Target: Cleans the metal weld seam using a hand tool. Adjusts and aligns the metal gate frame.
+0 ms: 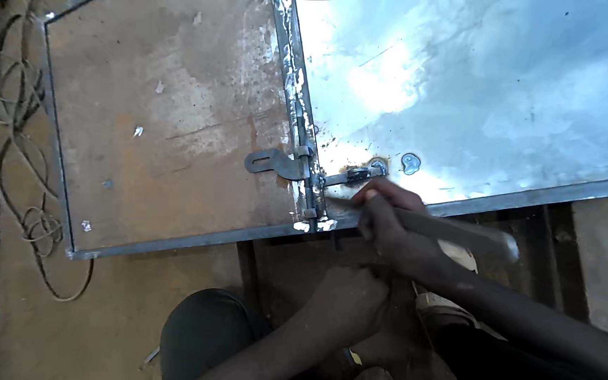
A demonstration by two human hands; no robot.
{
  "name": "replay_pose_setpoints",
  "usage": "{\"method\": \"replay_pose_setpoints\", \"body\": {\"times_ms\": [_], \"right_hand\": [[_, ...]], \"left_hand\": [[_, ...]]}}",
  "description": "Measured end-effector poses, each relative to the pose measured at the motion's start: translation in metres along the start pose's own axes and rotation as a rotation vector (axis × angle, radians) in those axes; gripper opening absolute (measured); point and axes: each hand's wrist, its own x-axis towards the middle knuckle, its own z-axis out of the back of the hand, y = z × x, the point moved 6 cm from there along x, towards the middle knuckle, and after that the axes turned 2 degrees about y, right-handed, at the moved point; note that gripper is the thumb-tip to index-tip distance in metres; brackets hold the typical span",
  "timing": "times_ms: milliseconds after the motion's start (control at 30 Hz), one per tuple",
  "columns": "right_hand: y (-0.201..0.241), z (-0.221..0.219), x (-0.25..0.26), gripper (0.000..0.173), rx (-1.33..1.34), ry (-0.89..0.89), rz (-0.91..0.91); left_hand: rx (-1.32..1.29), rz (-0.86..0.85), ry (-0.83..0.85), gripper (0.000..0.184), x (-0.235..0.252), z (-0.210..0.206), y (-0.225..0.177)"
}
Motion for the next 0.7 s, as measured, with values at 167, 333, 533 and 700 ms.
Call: {"method": "replay_pose_setpoints", "body": {"times_ms": [167, 333, 533, 700], "right_hand": [[-0.01, -0.009, -0.004, 0.029, -0.034, 0.142, -0.075], [0.006, 0.009, -0.005, 0.032, 0.062, -0.067, 0.139], [-0.004, -0.007, -0.017, 0.032, 0.074, 0.08, -0.051], [-0.014, -0.006, -0.011, 0.032, 0.049, 0.097, -0.009]], "left_hand": [[-0.03, -0.003, 0.011, 0.031, -0.002, -0.001, 0.0], [-0.028, 0.017, 0.053, 0.027, 0.0, 0.0, -0.002], [0.004, -0.005, -0.016, 0.031, -0.002, -0.001, -0.002], [-0.01, 0.004, 0.001, 0.029, -0.004, 0.001, 0.001]]}}
